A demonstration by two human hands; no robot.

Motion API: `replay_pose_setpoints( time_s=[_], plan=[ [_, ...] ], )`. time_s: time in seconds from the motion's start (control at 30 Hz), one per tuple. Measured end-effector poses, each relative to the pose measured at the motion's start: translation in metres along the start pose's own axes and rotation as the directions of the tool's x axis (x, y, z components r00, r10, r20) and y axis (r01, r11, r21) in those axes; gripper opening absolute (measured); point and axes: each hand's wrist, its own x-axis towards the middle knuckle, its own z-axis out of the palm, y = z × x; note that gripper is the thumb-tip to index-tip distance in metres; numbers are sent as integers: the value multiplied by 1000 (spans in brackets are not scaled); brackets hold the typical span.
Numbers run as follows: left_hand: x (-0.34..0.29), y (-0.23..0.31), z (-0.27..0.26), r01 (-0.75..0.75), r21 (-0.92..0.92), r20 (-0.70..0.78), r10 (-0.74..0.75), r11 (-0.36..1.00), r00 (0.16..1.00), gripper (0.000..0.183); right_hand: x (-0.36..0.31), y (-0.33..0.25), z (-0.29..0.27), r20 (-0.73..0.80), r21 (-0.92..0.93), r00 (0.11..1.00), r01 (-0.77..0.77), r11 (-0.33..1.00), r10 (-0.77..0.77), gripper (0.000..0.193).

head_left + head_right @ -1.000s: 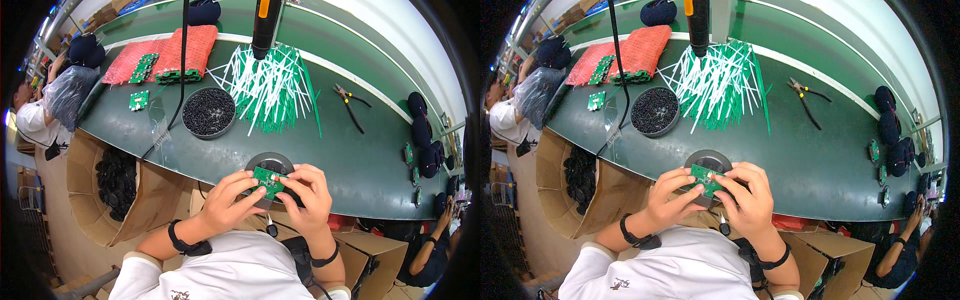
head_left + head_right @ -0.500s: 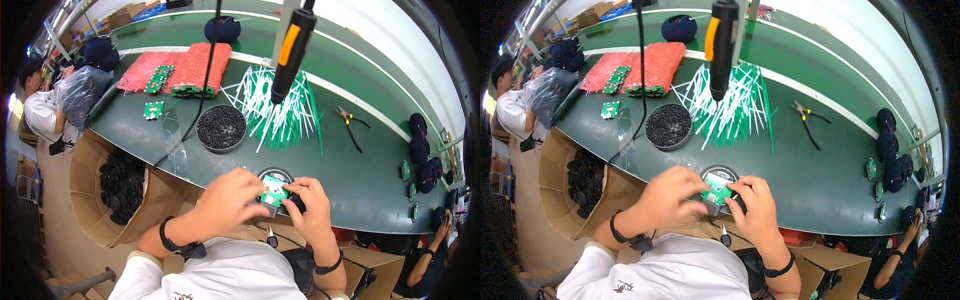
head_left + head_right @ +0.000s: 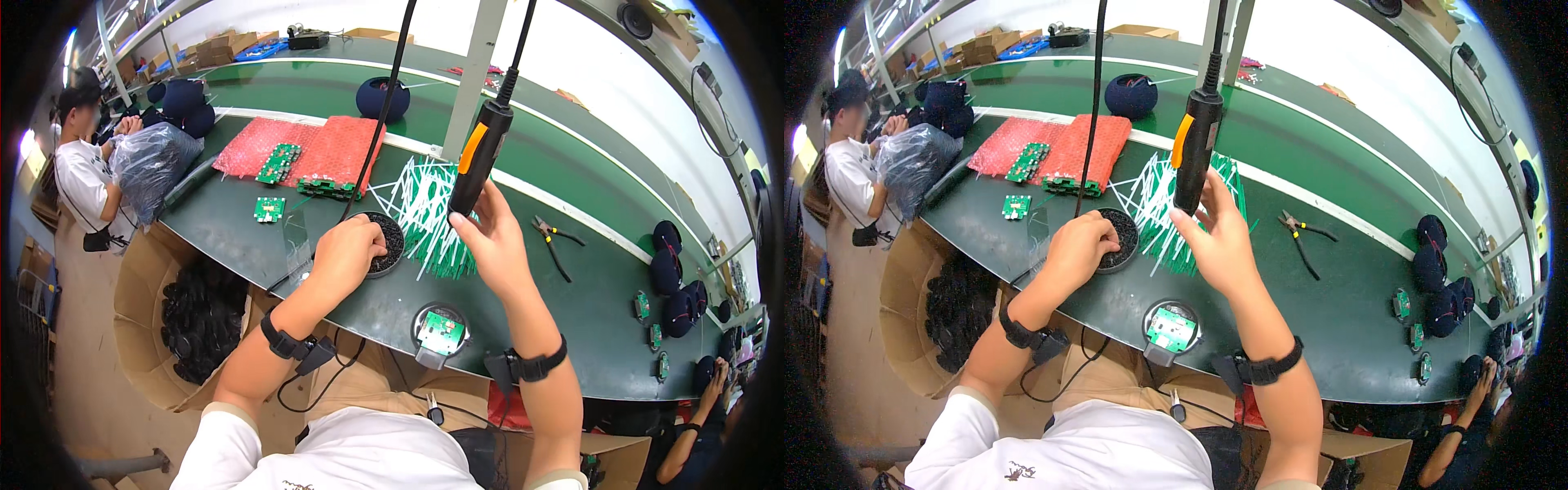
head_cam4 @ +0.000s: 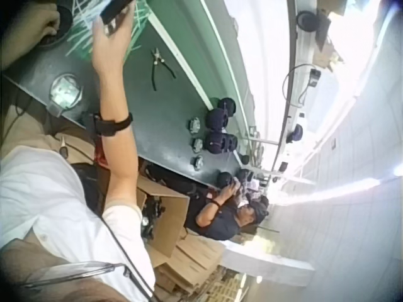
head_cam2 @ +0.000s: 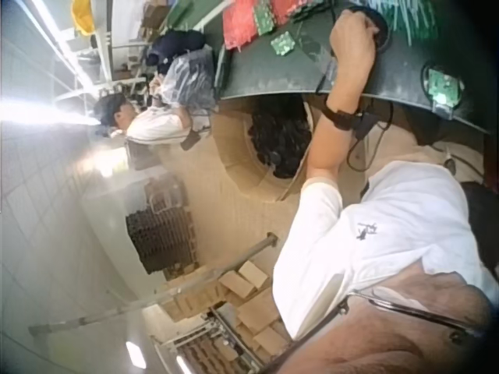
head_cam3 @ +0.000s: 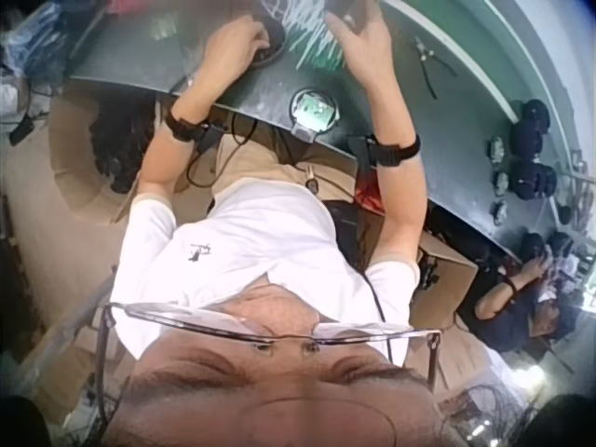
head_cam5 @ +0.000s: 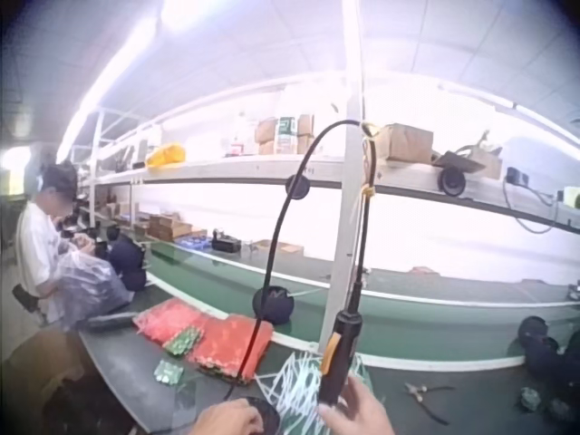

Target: Assembling electronic components by trimming wires with pliers and securing a circuit board into a plastic housing using an electric screwdriver.

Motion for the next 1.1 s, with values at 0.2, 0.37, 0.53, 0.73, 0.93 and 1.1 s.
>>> replay_pose_setpoints(
  time_s=[0.2,0.37,0.53,0.73,0.93,1.1],
  plan=[
    [-3,-7,0,-31,-154,-158,6,988,987,12,10,-21,8,28,41,988,-151,988,150,48],
    [-22,5,-12,-81,-336,-184,19,938,983,11,-4,-60,-3,246,416,959,-233,879,138,51],
    [-51,32,-4,-7,-609,46,44,793,998,17,-19,-83,-4,343,440,936,-238,866,83,26],
    [-66,56,18,115,-731,181,30,672,983,12,-35,-90,7,165,485,976,-205,850,141,24],
    [-66,59,26,20,-693,117,85,721,989,17,-45,-92,23,-23,382,994,-86,920,103,26],
    [-68,54,28,39,-677,132,69,735,989,18,-46,-90,31,-52,412,995,-52,910,80,25]
  ],
)
